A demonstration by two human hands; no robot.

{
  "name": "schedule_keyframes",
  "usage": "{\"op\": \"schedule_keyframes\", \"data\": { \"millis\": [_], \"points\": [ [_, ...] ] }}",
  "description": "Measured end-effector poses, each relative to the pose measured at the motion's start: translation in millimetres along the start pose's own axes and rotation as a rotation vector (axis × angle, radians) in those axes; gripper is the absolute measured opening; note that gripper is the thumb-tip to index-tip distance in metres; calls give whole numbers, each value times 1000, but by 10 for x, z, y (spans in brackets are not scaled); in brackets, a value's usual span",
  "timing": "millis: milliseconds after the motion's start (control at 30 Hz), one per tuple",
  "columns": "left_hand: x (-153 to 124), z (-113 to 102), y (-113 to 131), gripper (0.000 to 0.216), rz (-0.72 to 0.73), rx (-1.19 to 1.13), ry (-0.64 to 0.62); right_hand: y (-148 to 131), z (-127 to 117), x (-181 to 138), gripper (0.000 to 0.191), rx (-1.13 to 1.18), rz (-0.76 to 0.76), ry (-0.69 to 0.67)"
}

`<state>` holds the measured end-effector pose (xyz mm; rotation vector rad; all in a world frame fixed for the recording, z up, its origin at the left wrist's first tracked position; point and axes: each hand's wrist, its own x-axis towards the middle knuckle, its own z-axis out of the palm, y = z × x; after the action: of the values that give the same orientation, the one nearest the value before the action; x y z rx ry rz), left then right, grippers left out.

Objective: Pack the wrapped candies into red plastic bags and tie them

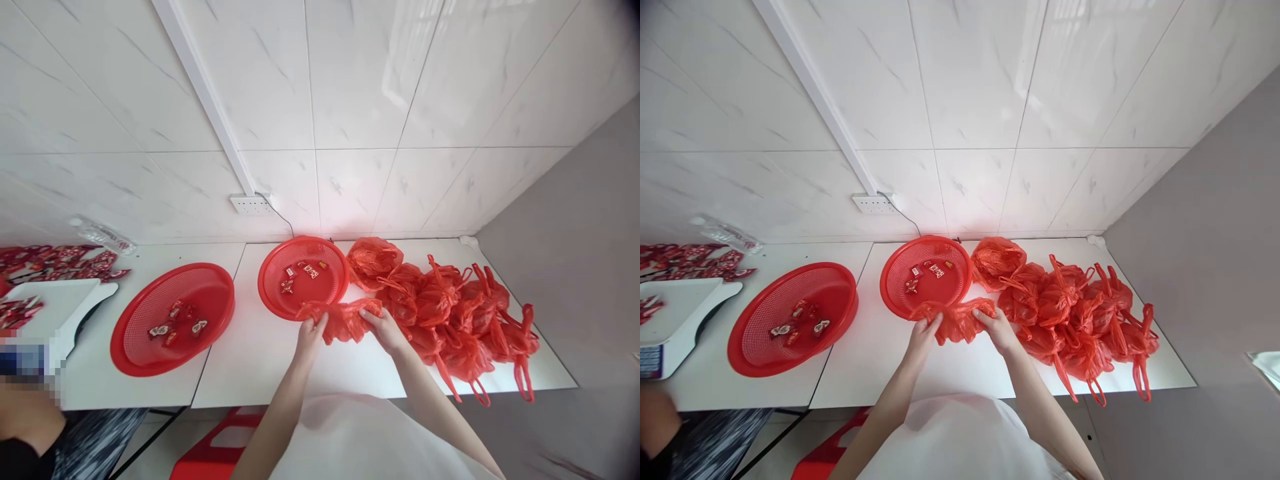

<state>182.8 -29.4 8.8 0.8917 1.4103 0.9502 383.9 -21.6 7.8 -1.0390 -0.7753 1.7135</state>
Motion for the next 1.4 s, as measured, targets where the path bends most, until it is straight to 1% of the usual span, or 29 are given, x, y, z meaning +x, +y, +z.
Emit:
{"op": "schedule_keyframes", "data": {
  "millis": [67,100,133,200,267,300,367,433,467,500,533,567,600,633,667,700,733,767,800,833,900,933,967,1033,1100,1233,1333,1367,1400],
  "points": [
    [24,-96,17,46,31,-102,167,-39,-115,0,33,-18,-33,99],
    [29,-148,37,45,48,-177,206,-59,-185,8,34,-28,-50,148],
    [27,-196,61,46,59,-256,215,-71,-257,19,36,-45,-61,185],
    [10,-265,112,48,79,-395,175,-62,-378,39,39,-119,-57,236],
    [-21,-288,156,50,106,-451,127,-17,-440,53,43,-233,-56,317],
    [-42,-286,176,49,124,-433,115,10,-443,54,45,-299,-74,373],
    [-98,-264,220,47,183,-317,70,44,-387,34,44,-437,-154,488],
    [-176,-229,274,45,270,-109,-5,24,-251,-27,38,-552,-280,556],
    [-222,-208,304,44,305,15,-45,-9,-159,-72,33,-597,-354,561],
    [-269,-184,333,44,327,136,-84,-55,-57,-124,28,-632,-436,543],
    [-313,-157,357,43,333,242,-127,-111,49,-177,24,-664,-517,493],
    [-353,-127,377,42,324,320,-176,-169,153,-225,21,-701,-586,397],
    [-384,-95,389,41,309,363,-232,-224,246,-262,20,-745,-629,260],
    [-403,-65,394,40,291,368,-285,-270,324,-285,24,-792,-641,98],
    [-410,-39,393,39,278,346,-321,-301,381,-289,33,-840,-627,-50],
    [-405,-21,388,38,272,311,-328,-316,413,-277,46,-886,-591,-170],
    [-388,-14,380,37,274,277,-307,-315,421,-252,56,-930,-539,-248],
    [-362,-20,370,36,281,246,-259,-301,406,-219,59,-971,-478,-281],
    [-330,-40,361,35,287,216,-199,-279,373,-183,54,-1007,-412,-277],
    [-294,-73,352,35,286,181,-136,-254,327,-151,45,-1040,-344,-255],
    [-224,-165,334,40,254,99,-6,-220,217,-108,29,-1082,-236,-184],
    [-194,-216,323,44,227,55,59,-215,162,-99,26,-1091,-210,-138],
    [-169,-267,312,46,202,16,118,-219,111,-96,25,-1092,-202,-92],
    [-135,-357,284,48,168,-40,190,-246,23,-101,19,-1077,-215,-24],
    [-119,-429,253,48,149,-101,216,-279,-49,-107,14,-1042,-238,29],
    [-115,-543,201,48,136,-181,299,-320,-149,-102,16,-951,-253,163],
    [-169,-582,194,39,144,-104,311,-339,-164,-108,17,-940,-236,245],
    [-210,-575,200,38,177,-52,311,-342,-155,-114,17,-935,-234,250],
    [-264,-556,211,41,250,8,329,-344,-141,-120,18,-920,-235,243]
  ]
}}
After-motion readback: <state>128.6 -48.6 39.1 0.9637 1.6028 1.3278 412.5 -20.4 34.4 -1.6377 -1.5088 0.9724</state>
